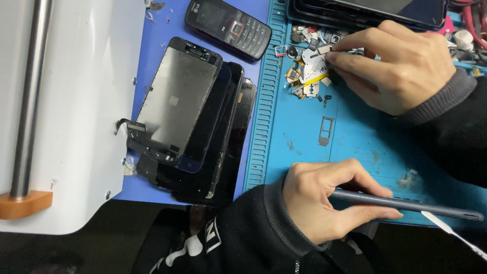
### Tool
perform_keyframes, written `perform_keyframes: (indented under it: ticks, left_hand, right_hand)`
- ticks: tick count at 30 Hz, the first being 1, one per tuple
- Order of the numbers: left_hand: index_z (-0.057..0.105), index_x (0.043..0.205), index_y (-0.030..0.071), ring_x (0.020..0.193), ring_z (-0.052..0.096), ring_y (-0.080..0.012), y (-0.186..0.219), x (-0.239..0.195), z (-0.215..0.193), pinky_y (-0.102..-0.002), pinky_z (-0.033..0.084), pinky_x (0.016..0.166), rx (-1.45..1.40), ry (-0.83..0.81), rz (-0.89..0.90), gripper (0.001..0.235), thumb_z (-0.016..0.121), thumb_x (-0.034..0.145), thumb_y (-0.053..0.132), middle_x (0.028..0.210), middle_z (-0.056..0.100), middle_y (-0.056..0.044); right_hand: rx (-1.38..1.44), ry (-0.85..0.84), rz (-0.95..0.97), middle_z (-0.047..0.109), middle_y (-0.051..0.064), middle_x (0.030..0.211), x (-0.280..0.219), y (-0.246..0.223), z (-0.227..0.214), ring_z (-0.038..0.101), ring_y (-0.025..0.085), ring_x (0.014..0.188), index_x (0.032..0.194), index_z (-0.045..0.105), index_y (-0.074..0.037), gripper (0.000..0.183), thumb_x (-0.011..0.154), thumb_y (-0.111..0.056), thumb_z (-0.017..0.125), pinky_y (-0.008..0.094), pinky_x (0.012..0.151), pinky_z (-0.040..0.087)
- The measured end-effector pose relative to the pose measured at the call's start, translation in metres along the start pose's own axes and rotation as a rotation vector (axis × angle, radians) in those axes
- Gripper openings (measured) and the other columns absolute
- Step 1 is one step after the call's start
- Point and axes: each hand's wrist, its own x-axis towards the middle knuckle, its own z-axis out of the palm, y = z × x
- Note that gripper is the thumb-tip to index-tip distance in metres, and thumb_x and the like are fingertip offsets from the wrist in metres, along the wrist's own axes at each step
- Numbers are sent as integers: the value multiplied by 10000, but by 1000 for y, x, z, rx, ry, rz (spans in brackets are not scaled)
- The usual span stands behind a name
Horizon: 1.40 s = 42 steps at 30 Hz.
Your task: Disassembling a smartphone by removing the SIM tray and using prying tools to open the back cover.
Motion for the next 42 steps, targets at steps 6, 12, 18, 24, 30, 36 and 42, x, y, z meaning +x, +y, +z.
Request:
perform_keyframes:
  ticks: [6,12,18,24,30,36,42]
  left_hand:
    - [718,949,55,764,757,-89,5,1,0,-202,594,708,23,17,-22,214,885,884,173,883,778,-51]
    - [723,949,58,755,756,-92,5,2,1,-199,588,705,36,21,-24,213,887,880,176,889,782,-53]
    - [721,951,61,782,766,-96,2,0,1,-201,600,732,42,16,3,212,886,883,175,903,784,-47]
    - [722,948,64,779,769,-102,3,1,1,-206,601,725,48,11,0,213,888,875,175,893,781,-44]
    - [721,948,70,790,769,-103,4,0,0,-206,607,745,43,14,4,205,882,881,178,899,782,-43]
    - [727,951,70,801,770,-104,4,0,-1,-211,611,755,22,-5,-24,198,879,881,175,900,783,-45]
    - [733,947,68,772,766,-109,7,-2,1,-212,597,732,57,9,-23,205,889,867,174,886,783,-53]
  right_hand:
    - [-5,5,-26,719,1,1089,5,0,2,646,163,814,1129,781,-139,342,792,-93,818,280,527,504]
    - [32,4,-10,699,17,1102,5,-1,6,636,171,845,1165,769,-147,366,805,-101,813,283,539,509]
    - [47,-11,7,694,21,1097,-1,1,6,618,171,818,1168,782,-163,367,807,-114,825,287,528,500]
    - [61,-25,32,694,14,1116,-8,3,5,606,177,818,1120,785,-157,317,810,-115,833,299,545,501]
    - [108,-31,56,696,50,1117,-2,2,1,642,215,882,1107,771,-118,335,779,-92,832,331,591,529]
    - [124,-8,119,685,60,1063,-22,11,-2,683,229,896,1180,745,-101,339,853,-37,806,334,689,563]
    - [135,-25,121,699,52,1007,-14,3,2,695,230,821,1093,766,-120,269,832,-88,823,340,598,534]
